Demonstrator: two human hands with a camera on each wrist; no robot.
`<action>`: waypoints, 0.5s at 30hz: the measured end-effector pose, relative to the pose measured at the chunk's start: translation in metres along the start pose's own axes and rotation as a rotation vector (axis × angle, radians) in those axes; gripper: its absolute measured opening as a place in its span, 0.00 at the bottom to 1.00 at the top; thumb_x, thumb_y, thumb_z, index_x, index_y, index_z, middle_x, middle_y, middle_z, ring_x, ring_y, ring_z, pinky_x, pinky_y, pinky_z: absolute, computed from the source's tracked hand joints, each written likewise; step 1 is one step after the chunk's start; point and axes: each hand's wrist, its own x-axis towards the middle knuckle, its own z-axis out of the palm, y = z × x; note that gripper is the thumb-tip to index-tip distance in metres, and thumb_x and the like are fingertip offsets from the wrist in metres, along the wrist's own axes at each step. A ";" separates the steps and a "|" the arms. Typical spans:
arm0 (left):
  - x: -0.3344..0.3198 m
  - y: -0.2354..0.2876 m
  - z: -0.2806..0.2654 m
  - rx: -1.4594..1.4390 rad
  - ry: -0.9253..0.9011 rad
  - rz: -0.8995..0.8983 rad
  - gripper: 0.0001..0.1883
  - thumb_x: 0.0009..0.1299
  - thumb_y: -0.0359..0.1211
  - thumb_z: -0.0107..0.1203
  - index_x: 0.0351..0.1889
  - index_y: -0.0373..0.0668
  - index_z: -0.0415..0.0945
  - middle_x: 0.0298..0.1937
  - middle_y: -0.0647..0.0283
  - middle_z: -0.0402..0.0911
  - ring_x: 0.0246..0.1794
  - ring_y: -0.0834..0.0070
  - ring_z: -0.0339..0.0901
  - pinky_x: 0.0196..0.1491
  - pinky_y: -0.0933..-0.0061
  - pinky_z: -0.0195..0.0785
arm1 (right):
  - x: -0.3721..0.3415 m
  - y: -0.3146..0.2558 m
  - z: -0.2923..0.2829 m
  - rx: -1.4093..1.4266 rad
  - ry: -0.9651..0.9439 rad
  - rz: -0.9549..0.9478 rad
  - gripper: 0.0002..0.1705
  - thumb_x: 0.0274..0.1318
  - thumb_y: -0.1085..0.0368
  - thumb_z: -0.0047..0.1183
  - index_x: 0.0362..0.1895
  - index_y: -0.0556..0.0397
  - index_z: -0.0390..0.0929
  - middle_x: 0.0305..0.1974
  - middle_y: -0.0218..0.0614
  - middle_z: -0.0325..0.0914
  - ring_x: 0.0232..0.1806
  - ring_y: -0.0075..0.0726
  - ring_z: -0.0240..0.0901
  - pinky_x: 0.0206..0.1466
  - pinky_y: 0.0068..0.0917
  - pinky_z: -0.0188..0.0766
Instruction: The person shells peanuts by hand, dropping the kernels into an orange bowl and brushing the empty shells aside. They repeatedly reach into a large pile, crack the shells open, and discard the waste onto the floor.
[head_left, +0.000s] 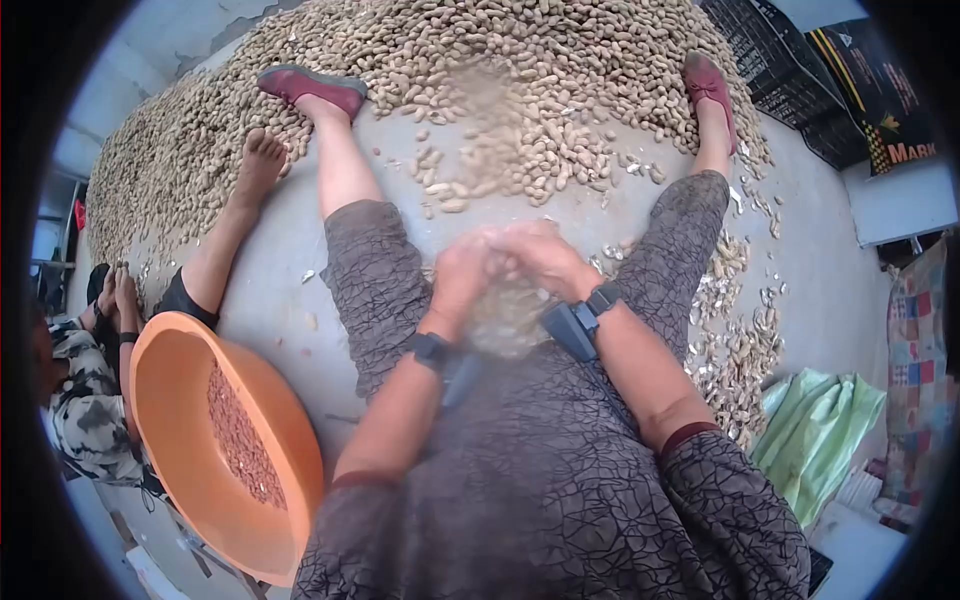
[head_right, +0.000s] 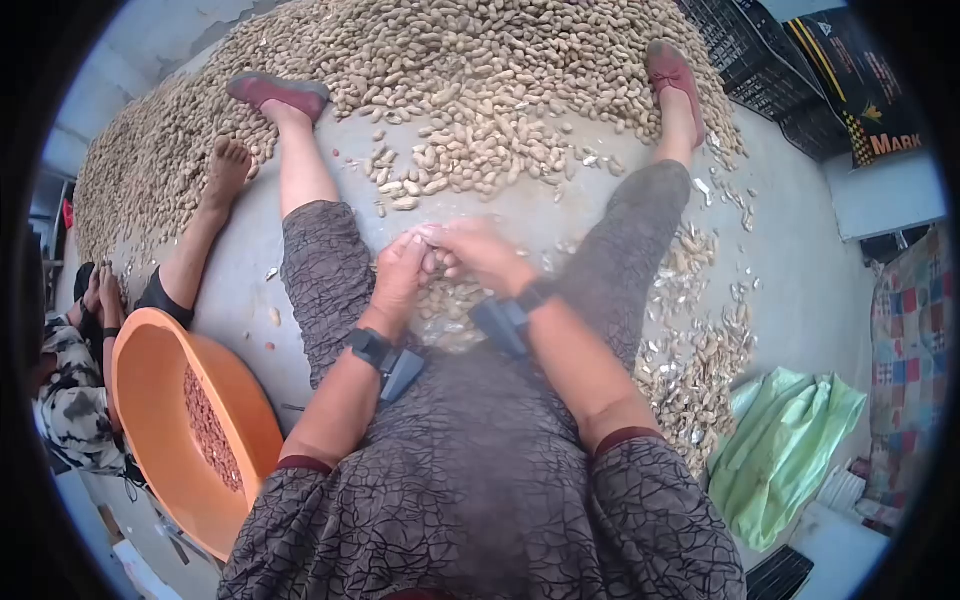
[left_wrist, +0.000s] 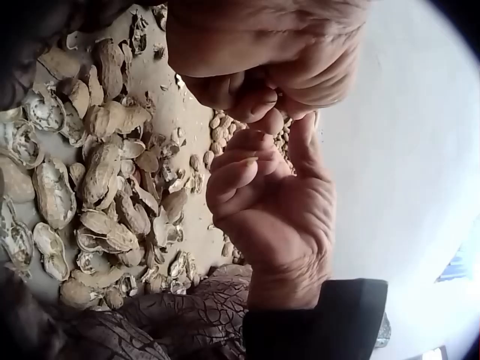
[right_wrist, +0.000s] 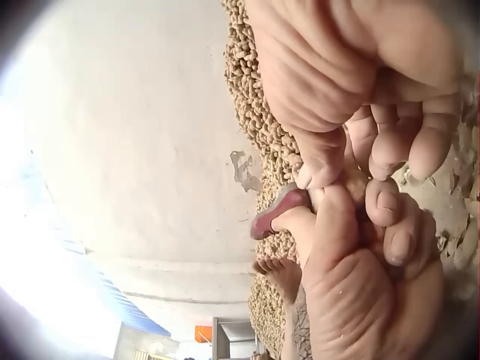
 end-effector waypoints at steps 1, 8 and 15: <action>-0.002 0.018 0.001 -0.244 0.063 -0.126 0.14 0.72 0.38 0.44 0.49 0.44 0.75 0.21 0.75 0.69 0.17 0.89 0.58 0.21 0.89 0.52 | 0.001 -0.003 0.000 0.032 -0.003 0.017 0.11 0.57 0.59 0.55 0.33 0.55 0.79 0.25 0.29 0.79 0.25 0.17 0.71 0.29 0.14 0.67; -0.010 0.033 -0.005 -0.461 0.225 -0.272 0.12 0.71 0.34 0.42 0.40 0.42 0.78 0.22 0.75 0.70 0.19 0.91 0.60 0.22 0.88 0.53 | 0.009 -0.010 0.026 0.107 0.072 0.029 0.11 0.59 0.63 0.51 0.25 0.54 0.75 0.18 0.27 0.71 0.16 0.17 0.63 0.16 0.14 0.60; -0.008 0.031 -0.002 -0.589 0.326 -0.283 0.10 0.66 0.31 0.46 0.30 0.36 0.76 0.25 0.68 0.75 0.25 0.84 0.69 0.26 0.81 0.63 | 0.012 0.008 0.039 0.157 0.211 -0.036 0.08 0.58 0.67 0.48 0.27 0.56 0.74 0.19 0.28 0.70 0.17 0.18 0.65 0.16 0.13 0.60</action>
